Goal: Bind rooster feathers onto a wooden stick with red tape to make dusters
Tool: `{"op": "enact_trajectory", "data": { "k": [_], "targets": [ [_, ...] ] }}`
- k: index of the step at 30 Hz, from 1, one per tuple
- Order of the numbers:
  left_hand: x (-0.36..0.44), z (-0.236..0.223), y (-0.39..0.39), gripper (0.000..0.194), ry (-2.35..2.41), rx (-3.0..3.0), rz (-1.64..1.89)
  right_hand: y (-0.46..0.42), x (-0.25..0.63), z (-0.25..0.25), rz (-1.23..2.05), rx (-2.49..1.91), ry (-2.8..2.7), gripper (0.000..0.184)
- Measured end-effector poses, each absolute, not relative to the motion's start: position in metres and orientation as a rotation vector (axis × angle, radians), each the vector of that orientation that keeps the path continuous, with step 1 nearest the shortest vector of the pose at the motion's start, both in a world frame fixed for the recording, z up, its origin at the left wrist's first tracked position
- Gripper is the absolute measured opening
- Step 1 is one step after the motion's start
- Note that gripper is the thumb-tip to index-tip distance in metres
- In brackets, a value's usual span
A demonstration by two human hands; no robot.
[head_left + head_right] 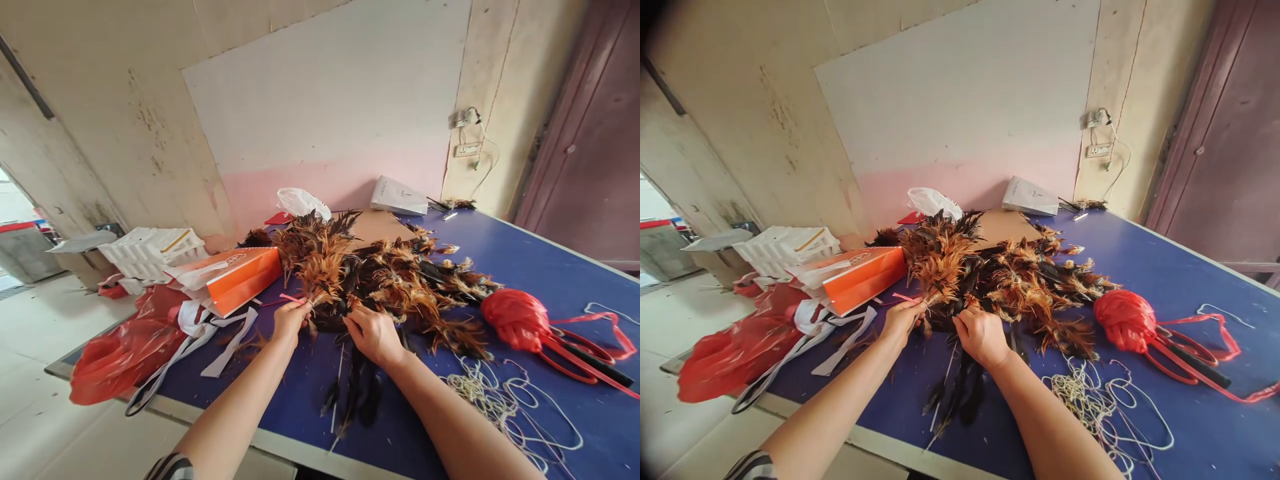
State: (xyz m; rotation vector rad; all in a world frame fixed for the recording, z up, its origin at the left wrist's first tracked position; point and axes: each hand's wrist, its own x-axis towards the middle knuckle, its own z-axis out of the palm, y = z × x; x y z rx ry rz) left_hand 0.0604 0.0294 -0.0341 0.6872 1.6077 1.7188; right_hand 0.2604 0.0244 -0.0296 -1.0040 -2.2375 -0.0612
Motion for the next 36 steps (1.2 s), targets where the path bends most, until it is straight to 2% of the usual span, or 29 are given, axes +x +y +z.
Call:
{"op": "enact_trajectory", "data": {
  "k": [6,14,22,32,36],
  "targets": [
    [0.065,-0.042,0.02,0.021,1.599,0.758,1.696,0.025,0.258,-0.032,0.06,-1.003,-2.218,0.032],
    [0.081,-0.043,0.021,0.023,1.549,1.006,1.598,0.023,0.245,-0.028,0.463,-0.931,-1.989,0.015],
    [0.103,-0.039,0.004,0.027,1.463,1.504,1.57,0.019,0.217,-0.023,0.582,-1.121,-1.914,0.02],
    [0.11,-0.041,0.001,0.02,1.438,1.447,1.561,0.021,0.221,-0.023,0.652,-1.051,-1.844,0.01],
    [0.105,-0.042,0.005,0.021,1.405,1.28,1.548,0.02,0.226,-0.022,1.022,-0.973,-1.661,0.016]
  ]
}}
